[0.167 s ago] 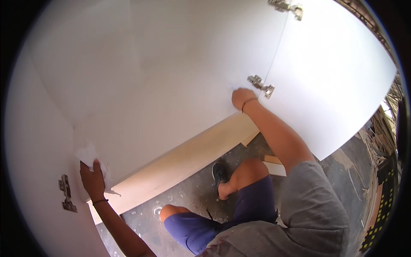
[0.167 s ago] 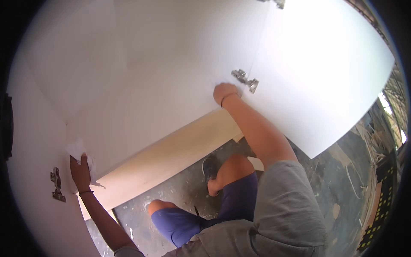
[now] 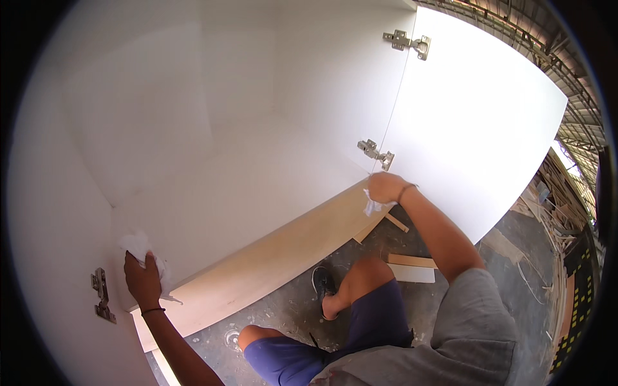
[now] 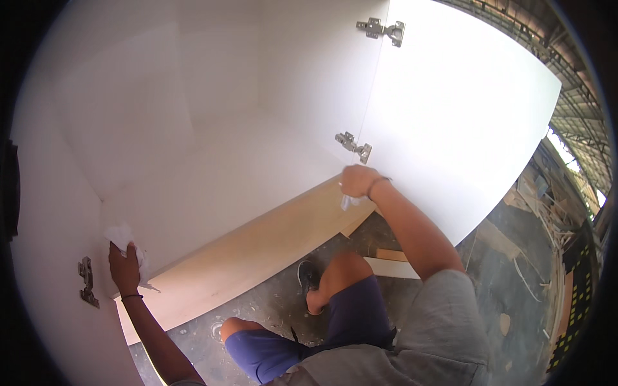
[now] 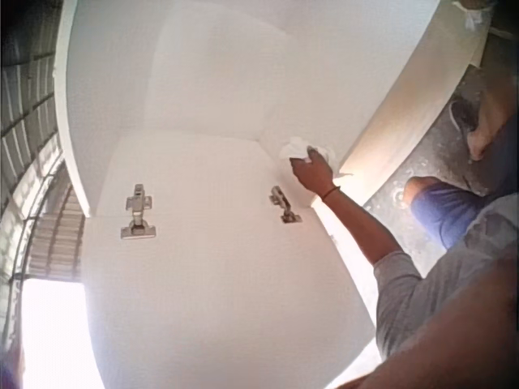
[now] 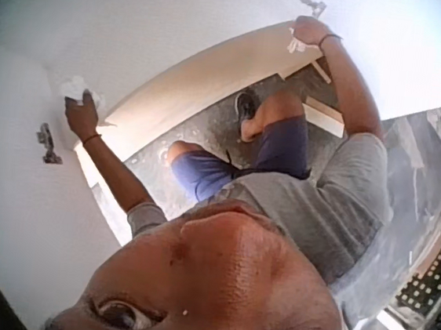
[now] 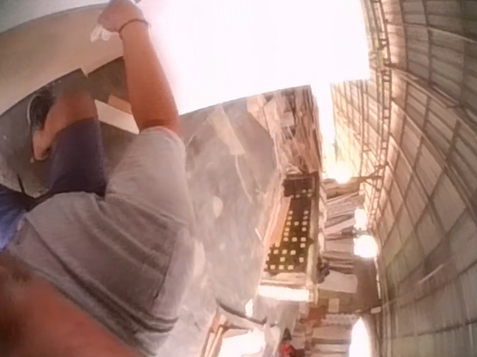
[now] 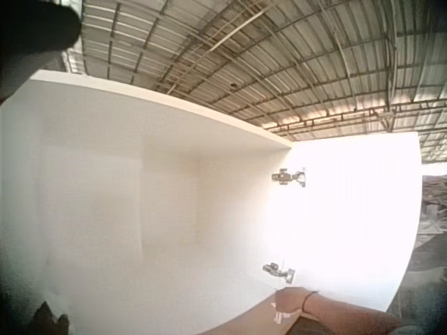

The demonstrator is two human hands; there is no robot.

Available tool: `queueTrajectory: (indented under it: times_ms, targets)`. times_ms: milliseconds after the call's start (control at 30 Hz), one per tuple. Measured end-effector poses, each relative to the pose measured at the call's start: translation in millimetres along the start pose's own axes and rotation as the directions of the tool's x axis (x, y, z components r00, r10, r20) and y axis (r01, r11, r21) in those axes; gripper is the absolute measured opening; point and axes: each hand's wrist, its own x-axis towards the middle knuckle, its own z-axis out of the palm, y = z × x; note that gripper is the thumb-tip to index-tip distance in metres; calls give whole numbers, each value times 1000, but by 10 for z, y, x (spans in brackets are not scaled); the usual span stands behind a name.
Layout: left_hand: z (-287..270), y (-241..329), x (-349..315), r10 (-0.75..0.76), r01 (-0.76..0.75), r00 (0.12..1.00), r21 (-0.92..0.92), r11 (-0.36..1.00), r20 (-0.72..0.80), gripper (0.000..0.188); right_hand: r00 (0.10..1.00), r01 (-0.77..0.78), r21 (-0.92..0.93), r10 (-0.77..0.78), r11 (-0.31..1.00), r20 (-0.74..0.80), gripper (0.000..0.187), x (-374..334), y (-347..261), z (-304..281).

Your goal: The person picks up a white cloth from a cluttered workbench, walks to an open wooden cabinet, and wipes the interior surfaces and door hinges with the cloth.

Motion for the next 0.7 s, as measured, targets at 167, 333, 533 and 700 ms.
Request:
queueTrajectory:
  times_ms: [167, 333, 533, 700]
  targets:
    - [135, 22, -8, 16, -16, 1000, 39, 999, 13, 46, 945, -281, 957, 155, -72, 289, 29, -959, 498, 1220]
    - [47, -48, -2, 53, -56, 997, 53, 997, 56, 52, 931, -361, 549, 257, 754, 259, 32, -1523, 377, 2324]
    - [26, -47, 16, 39, -45, 997, 83, 996, 72, 53, 911, -200, 846, 223, -495, 346, 32, -1871, 149, 2219]
    - [-65, 83, -14, 13, -26, 993, 111, 993, 116, 53, 935, -255, 937, 309, 240, 176, 27, -1852, 278, 2589]
